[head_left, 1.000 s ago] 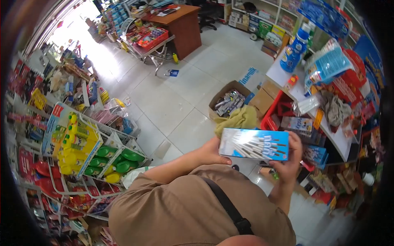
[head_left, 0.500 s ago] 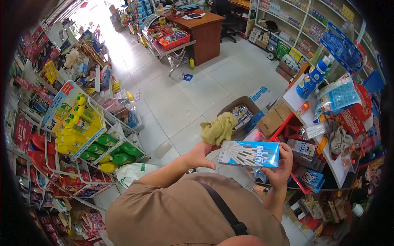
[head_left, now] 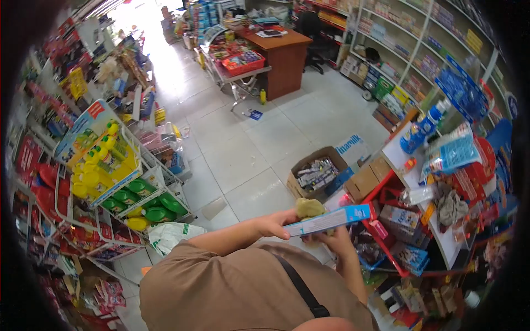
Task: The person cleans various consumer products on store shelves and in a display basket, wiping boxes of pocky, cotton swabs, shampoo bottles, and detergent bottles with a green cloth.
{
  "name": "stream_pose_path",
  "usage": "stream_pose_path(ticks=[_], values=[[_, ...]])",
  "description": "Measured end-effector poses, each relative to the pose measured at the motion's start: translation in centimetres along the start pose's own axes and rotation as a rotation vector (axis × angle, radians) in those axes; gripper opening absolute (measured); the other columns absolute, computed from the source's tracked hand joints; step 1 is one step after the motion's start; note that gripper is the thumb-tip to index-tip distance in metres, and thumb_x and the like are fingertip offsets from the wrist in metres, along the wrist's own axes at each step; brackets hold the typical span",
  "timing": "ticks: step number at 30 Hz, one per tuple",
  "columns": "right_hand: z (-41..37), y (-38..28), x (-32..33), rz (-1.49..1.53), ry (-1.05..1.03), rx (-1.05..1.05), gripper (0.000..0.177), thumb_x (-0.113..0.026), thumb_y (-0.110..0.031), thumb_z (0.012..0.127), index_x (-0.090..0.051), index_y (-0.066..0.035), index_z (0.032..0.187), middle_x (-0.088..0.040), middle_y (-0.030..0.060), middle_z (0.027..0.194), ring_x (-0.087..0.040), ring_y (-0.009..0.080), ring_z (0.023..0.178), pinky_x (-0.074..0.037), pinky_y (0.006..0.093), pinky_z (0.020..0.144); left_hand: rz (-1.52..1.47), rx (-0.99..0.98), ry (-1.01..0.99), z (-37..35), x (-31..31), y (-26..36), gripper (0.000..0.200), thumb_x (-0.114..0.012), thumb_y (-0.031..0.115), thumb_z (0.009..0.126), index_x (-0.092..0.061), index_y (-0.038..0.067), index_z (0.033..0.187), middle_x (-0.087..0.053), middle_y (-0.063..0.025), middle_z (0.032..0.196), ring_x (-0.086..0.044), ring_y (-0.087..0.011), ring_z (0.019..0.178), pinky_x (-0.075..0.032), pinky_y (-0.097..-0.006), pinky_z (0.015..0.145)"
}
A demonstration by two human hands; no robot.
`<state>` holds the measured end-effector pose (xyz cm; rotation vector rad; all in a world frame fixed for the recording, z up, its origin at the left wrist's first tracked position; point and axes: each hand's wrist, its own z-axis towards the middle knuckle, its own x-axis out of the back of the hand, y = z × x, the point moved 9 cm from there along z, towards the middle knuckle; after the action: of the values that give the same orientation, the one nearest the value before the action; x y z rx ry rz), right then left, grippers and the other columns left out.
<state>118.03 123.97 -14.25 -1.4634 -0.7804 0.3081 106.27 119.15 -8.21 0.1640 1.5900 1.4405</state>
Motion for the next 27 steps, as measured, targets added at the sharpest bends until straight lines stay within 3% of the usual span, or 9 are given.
stream_pose_path(ticks=[6,9,13,15,16,22,23,26,27], values=[[-1.7,-3.8,5.7,0.326,0.484,0.233,0.043,-0.061,0.002,0.073,-0.049,-0.001,0.114,-0.056,0.0082,0.107,-0.055,0.0179,0.096,-0.045,0.029,0.082,-0.127,-0.188,0.188,-0.5,3.7,1.7,0.09,-0.071,0.036,0.071,-0.012,0.015,0.137,-0.05,-0.0155,0.113,-0.054,-0.0257,0.1,-0.044,-0.0404,0.086],[-3.0,-4.8,7.9,0.513,0.71,0.322,0.049,-0.058,0.004,0.074,-0.043,-0.001,0.12,-0.051,0.0099,0.114,-0.052,0.0187,0.103,-0.044,0.0309,0.087,-0.265,-0.252,0.309,-1.2,5.3,2.3,0.085,-0.064,0.043,0.077,-0.009,0.023,0.138,-0.047,-0.0153,0.116,-0.053,-0.0283,0.102,-0.044,-0.0441,0.088],[-1.3,-8.4,5.4,0.156,0.635,0.359,0.044,-0.058,0.005,0.069,-0.048,0.0,0.112,-0.049,0.0126,0.114,-0.051,0.0219,0.102,-0.042,0.034,0.088,-0.149,-0.09,0.333,0.2,5.1,-1.3,0.091,-0.063,0.053,0.073,-0.01,0.019,0.139,-0.044,-0.0161,0.122,-0.053,-0.029,0.103,-0.044,-0.0454,0.087],[0.1,-11.9,1.2,-0.387,0.396,0.429,0.049,-0.069,-0.013,0.065,-0.05,-0.004,0.11,-0.045,0.0173,0.112,-0.044,0.0354,0.105,-0.036,0.0424,0.09,0.146,0.016,0.372,0.9,4.8,-3.5,0.072,-0.044,0.052,0.085,-0.011,0.017,0.139,-0.045,-0.01,0.123,-0.048,-0.0217,0.108,-0.042,-0.0392,0.088],[0.2,-12.5,0.3,-0.417,0.342,0.454,0.049,-0.07,-0.015,0.064,-0.051,-0.004,0.108,-0.044,0.0179,0.111,-0.043,0.0365,0.104,-0.036,0.0428,0.089,0.337,0.112,0.489,0.7,5.6,-4.4,0.063,-0.033,0.052,0.09,-0.013,0.018,0.139,-0.045,-0.0076,0.122,-0.048,-0.0176,0.105,-0.042,-0.0353,0.087],[1.0,-10.9,-2.1,-0.597,0.23,0.487,0.041,-0.067,-0.019,0.068,-0.05,-0.001,0.101,-0.046,0.0203,0.102,-0.043,0.0396,0.097,-0.035,0.0446,0.086,0.182,0.049,0.366,0.7,4.2,-0.1,0.06,-0.014,0.049,0.094,-0.03,0.008,0.134,-0.045,-0.0063,0.125,-0.043,-0.0151,0.114,-0.034,-0.0312,0.096],[1.7,-9.8,-0.9,-0.596,0.313,0.45,0.039,-0.065,-0.018,0.069,-0.05,0.0,0.1,-0.046,0.0207,0.101,-0.043,0.0397,0.096,-0.035,0.045,0.086,0.338,0.049,0.372,0.5,4.6,-0.2,0.06,-0.015,0.05,0.093,-0.028,0.008,0.134,-0.052,-0.0088,0.113,-0.053,-0.0173,0.1,-0.044,-0.0331,0.086],[1.6,-8.7,4.2,-0.492,0.638,0.3,0.034,-0.062,-0.014,0.07,-0.049,0.002,0.097,-0.047,0.0207,0.097,-0.044,0.0383,0.094,-0.035,0.0458,0.083,0.24,0.229,0.266,0.0,4.0,-2.5,0.062,-0.014,0.052,0.092,-0.032,0.006,0.131,-0.057,-0.0109,0.096,-0.059,-0.0186,0.075,-0.05,-0.0324,0.067],[1.6,-8.7,5.6,-0.433,0.746,0.251,0.033,-0.061,-0.012,0.07,-0.049,0.003,0.097,-0.048,0.0205,0.097,-0.044,0.0376,0.094,-0.035,0.046,0.082,0.25,0.126,0.33,0.3,2.9,-1.1,0.063,-0.015,0.054,0.091,-0.042,0.005,0.119,-0.057,-0.0112,0.081,-0.056,-0.0174,0.057,-0.048,-0.0297,0.052]])
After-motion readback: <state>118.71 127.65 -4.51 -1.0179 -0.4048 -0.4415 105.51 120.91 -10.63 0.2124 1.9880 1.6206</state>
